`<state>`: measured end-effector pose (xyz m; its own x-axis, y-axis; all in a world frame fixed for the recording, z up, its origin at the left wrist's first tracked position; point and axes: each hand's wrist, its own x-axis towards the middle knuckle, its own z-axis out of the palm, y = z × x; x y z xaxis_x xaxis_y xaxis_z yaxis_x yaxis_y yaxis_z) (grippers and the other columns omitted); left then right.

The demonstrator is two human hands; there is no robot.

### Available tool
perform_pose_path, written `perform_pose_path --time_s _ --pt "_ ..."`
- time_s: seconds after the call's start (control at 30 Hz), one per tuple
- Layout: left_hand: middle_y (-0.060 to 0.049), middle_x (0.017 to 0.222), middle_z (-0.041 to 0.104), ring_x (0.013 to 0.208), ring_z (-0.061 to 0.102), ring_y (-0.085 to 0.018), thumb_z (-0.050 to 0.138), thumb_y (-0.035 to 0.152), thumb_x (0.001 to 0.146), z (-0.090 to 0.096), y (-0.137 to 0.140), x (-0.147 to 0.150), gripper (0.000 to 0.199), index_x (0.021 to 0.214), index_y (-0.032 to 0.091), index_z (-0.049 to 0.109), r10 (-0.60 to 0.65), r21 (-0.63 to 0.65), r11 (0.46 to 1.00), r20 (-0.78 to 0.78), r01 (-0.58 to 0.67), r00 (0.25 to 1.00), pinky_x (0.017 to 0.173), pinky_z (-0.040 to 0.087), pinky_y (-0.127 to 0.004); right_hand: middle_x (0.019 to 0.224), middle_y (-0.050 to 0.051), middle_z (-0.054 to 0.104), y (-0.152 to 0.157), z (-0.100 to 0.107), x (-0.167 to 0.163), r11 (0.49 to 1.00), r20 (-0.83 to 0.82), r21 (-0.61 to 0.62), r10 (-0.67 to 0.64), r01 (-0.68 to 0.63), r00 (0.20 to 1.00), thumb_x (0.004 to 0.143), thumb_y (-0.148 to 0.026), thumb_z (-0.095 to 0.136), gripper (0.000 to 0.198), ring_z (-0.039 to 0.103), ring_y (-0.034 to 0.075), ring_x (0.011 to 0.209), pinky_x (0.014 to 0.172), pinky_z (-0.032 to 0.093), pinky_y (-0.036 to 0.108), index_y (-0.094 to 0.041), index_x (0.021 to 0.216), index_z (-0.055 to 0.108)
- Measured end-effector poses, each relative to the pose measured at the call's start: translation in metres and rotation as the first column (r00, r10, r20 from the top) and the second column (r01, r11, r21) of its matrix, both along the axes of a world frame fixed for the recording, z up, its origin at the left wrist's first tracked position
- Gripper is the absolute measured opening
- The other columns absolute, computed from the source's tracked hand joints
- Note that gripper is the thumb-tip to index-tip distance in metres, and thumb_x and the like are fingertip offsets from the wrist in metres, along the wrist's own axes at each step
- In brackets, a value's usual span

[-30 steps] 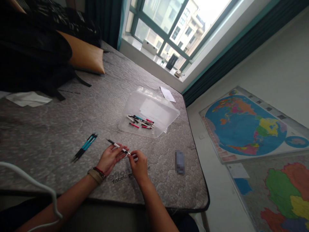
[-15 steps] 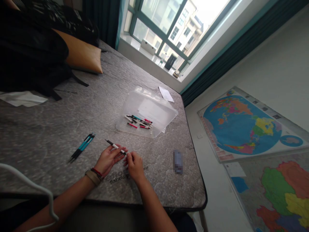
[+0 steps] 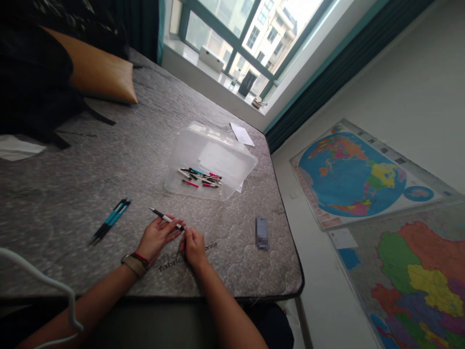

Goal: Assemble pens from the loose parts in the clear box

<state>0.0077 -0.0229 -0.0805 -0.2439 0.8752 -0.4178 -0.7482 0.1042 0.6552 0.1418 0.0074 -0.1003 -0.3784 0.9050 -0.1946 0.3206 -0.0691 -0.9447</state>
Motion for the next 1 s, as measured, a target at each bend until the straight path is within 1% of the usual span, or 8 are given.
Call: perform_pose_path --time_s 0.07,0.23,0.43,0.57,0.73,0.8,0.9,1.0 --pt "-0.007 0.092 0.074 0.093 0.071 -0.024 0.082 0.034 0.065 0.0003 0.0 0.0008 0.044 0.095 0.019 0.053 0.011 0.001 1.0 0.005 -0.011 1.0 0.078 0.058 -0.035 0.042 -0.003 0.046 0.0016 -0.0013 -0.0004 1.0 0.014 0.011 0.006 -0.006 1.0 0.093 -0.064 0.033 0.056 0.039 0.01 0.037 0.041 0.033 0.022 -0.02 0.062 0.05" --pt "-0.007 0.091 0.073 0.092 0.071 -0.023 0.081 0.034 0.066 -0.0039 -0.0014 0.0037 0.043 0.095 0.019 0.054 0.01 0.008 1.0 0.003 -0.01 1.0 0.078 0.058 -0.036 0.054 -0.006 0.053 0.0001 0.0007 -0.0009 0.999 -0.035 0.034 0.003 -0.002 0.999 0.09 -0.061 0.045 0.04 0.041 0.009 0.038 0.041 0.033 0.02 -0.021 0.087 0.054" --pt "-0.007 0.093 0.073 0.092 0.07 -0.021 0.078 0.033 0.07 -0.0057 -0.0019 0.0041 0.04 0.097 0.019 0.054 0.008 -0.005 1.0 -0.007 -0.008 1.0 0.079 0.058 -0.034 0.046 -0.005 0.044 -0.0015 0.0014 -0.0026 0.998 0.003 0.046 -0.034 0.034 0.999 0.094 -0.06 0.034 0.048 0.04 0.011 0.04 0.043 0.033 0.023 -0.022 0.075 0.055" --pt "-0.007 0.094 0.073 0.094 0.07 -0.023 0.078 0.034 0.07 -0.0045 -0.0011 0.0029 0.039 0.097 0.019 0.054 0.013 0.008 1.0 -0.013 -0.013 1.0 0.08 0.058 -0.036 0.053 -0.006 0.051 -0.0014 0.0004 -0.0034 0.999 -0.057 0.029 -0.036 0.037 0.998 0.092 -0.058 0.045 0.037 0.04 0.01 0.039 0.041 0.031 0.022 -0.023 0.085 0.052" --pt "-0.007 0.094 0.073 0.093 0.07 -0.023 0.08 0.035 0.068 -0.006 -0.0008 0.0041 0.042 0.097 0.019 0.054 0.005 -0.006 1.0 -0.028 -0.005 1.0 0.078 0.058 -0.035 0.048 -0.005 0.047 -0.0025 -0.0005 -0.0036 0.999 -0.004 0.03 -0.034 0.035 0.999 0.096 -0.059 0.032 0.047 0.041 0.011 0.04 0.044 0.034 0.022 -0.021 0.082 0.056" --pt "-0.007 0.094 0.073 0.092 0.071 -0.023 0.079 0.036 0.068 -0.006 -0.0006 0.0041 0.043 0.097 0.019 0.053 0.012 0.0 1.0 -0.03 -0.012 0.999 0.079 0.058 -0.036 0.052 -0.005 0.051 -0.0033 -0.0008 -0.0032 0.998 0.017 0.054 -0.038 0.037 0.999 0.095 -0.059 0.036 0.045 0.044 0.011 0.043 0.046 0.035 0.022 -0.021 0.087 0.057" --pt "-0.007 0.094 0.073 0.092 0.071 -0.023 0.079 0.037 0.068 -0.0056 -0.0003 0.0042 0.043 0.098 0.019 0.053 0.011 0.006 1.0 -0.03 -0.01 0.999 0.079 0.058 -0.037 0.058 -0.005 0.056 -0.0034 -0.002 -0.0019 0.997 -0.015 0.07 -0.012 0.013 1.0 0.093 -0.058 0.043 0.039 0.044 0.01 0.044 0.046 0.036 0.021 -0.021 0.093 0.056" --pt "-0.007 0.094 0.073 0.093 0.07 -0.023 0.078 0.036 0.069 -0.0052 -0.0001 0.0047 0.043 0.098 0.019 0.052 0.001 0.004 1.0 -0.041 -0.001 0.999 0.078 0.058 -0.036 0.051 -0.006 0.051 -0.0014 -0.0042 -0.0006 0.999 -0.066 0.031 0.027 -0.025 0.997 0.095 -0.057 0.038 0.043 0.042 0.009 0.04 0.044 0.034 0.021 -0.019 0.089 0.056"
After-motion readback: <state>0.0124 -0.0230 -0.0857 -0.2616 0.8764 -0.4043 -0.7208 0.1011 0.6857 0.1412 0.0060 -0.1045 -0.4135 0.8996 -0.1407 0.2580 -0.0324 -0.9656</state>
